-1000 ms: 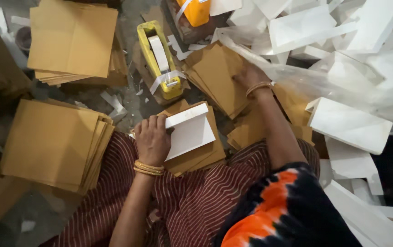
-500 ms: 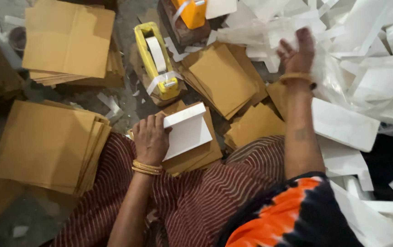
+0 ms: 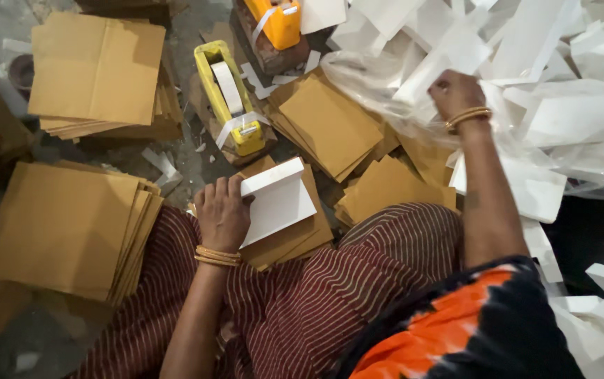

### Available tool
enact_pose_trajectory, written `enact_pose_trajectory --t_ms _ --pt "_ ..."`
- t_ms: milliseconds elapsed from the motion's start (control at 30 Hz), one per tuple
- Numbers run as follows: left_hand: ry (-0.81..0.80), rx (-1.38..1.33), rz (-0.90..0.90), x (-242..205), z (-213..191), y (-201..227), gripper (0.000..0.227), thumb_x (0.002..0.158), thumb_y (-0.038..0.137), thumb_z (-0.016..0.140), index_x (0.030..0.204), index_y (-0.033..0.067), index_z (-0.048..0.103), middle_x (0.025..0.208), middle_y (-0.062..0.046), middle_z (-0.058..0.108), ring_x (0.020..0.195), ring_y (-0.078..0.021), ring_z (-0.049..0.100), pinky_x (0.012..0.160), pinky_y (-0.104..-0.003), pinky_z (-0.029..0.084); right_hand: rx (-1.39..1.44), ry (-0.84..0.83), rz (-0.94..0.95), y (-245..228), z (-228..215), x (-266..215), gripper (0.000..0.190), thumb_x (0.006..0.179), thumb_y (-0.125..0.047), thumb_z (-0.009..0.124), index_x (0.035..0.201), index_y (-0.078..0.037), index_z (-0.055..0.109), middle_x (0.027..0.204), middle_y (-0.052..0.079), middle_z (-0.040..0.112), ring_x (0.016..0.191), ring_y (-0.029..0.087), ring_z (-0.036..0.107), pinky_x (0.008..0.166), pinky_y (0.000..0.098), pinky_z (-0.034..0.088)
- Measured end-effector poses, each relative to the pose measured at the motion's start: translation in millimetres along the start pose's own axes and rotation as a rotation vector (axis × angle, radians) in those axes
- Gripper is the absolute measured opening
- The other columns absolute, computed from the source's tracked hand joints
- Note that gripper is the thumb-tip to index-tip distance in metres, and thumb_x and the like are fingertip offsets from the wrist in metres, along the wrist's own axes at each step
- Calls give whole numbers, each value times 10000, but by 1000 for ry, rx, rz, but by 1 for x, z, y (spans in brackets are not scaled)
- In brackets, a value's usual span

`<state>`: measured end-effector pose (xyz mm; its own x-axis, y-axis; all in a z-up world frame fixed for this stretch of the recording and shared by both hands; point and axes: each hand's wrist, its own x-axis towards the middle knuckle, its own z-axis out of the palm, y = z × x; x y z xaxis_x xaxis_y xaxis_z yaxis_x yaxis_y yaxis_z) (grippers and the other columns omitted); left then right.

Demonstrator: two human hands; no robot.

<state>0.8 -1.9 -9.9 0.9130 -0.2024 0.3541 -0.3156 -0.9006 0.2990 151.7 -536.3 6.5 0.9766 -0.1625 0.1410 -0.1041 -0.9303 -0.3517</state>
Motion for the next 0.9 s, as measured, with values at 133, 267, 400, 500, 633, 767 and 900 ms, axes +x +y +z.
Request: enact_pose_trajectory --t_ms 133,267,400,500,633,767,900 --pt "8 -27 9 -1 -1 -3 418 828 216 765 1200 96 619 1008 -72 624 943 -284 575 894 -441 406 847 246 158 62 -72 4 80 1072 -114 654 1116 -58 691 910 25 686 720 143 692 632 279 594" --pt "-11 -23 -6 0 -1 -3 407 823 199 760 1196 113 622 1008 -66 626 958 -278 581 901 -432 409 754 512 218 86 -168 -41 151 1043 -167 666 1160 -72 668 965 42 684 780 171 689 684 307 581" --pt "1 -24 0 -1 -1 -3 423 820 207 764 1208 111 626 1011 -66 627 949 -275 579 894 -430 407 413 498 309 67 -190 -75 235 1013 -219 677 1204 -86 646 1020 58 682 840 199 686 736 335 567" --pt "5 -35 -5 0 0 -2 431 816 234 776 1200 105 627 999 -70 624 941 -283 577 881 -439 403 111 351 407 27 -170 -88 301 990 -259 686 1237 -97 629 1061 71 680 885 219 683 775 357 558" --pt "7 -34 1 -1 0 -3 426 822 219 780 1204 110 626 1000 -64 623 955 -277 580 890 -434 407 -241 114 481 19 -193 -112 389 961 -312 697 1281 -111 607 1116 87 678 945 247 681 828 385 544" --pt "25 -18 13 -1 1 -2 438 811 204 776 1210 111 621 1023 -61 631 971 -273 585 908 -432 415 -359 44 322 -10 -208 -135 478 931 -364 709 1325 -125 585 1170 104 676 1005 274 678 880 413 531" --pt "8 -22 0 0 1 -2 434 807 229 786 1191 115 619 1014 -63 634 965 -279 588 898 -438 415 -33 -138 1 -130 -126 -122 567 901 -417 721 1369 -139 562 1225 120 674 1065 302 675 932 442 518"
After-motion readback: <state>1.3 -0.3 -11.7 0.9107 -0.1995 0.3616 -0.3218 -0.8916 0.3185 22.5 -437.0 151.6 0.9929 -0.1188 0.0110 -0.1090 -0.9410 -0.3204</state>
